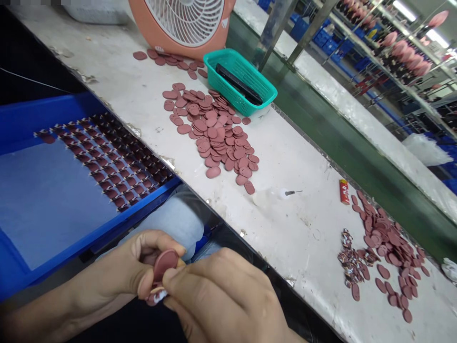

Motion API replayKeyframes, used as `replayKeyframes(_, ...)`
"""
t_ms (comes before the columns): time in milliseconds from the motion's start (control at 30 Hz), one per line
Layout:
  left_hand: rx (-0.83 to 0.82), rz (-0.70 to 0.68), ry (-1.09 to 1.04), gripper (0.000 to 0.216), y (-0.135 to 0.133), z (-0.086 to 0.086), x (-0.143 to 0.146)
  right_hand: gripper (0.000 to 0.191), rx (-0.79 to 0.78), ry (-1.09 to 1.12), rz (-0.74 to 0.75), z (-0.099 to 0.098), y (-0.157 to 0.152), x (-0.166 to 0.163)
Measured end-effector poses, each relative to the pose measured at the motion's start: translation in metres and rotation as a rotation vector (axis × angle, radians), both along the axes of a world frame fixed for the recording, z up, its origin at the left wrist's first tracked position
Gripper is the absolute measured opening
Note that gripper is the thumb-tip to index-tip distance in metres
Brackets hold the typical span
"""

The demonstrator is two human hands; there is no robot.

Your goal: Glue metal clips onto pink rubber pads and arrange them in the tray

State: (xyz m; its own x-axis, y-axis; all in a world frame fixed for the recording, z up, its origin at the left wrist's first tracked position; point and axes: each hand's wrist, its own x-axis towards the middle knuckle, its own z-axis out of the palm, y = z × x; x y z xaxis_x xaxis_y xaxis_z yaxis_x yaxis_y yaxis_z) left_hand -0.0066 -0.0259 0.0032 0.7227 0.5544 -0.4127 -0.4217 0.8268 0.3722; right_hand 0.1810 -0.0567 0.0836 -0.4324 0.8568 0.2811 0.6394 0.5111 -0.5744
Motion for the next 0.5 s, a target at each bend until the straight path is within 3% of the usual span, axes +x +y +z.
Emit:
replayKeyframes(100,-0.007,-0.034,-0.002,0.034,0.001,-0.005,0.000,0.021,-0.049,0.051,0.051,-0.001,0.006,0.004)
replayKeyframes(233,-0.014,-0.058,0.003,0.036,0.002,-0.008,0.000,0.031,-0.045,0.083,-0.026,-0.005,0.007,0.008)
replayKeyframes(500,-0.071,-0.028,0.045,0.037,-0.003,-0.014,-0.002,0.017,-0.124,0.174,-0.027,-0.016,0.009,0.007)
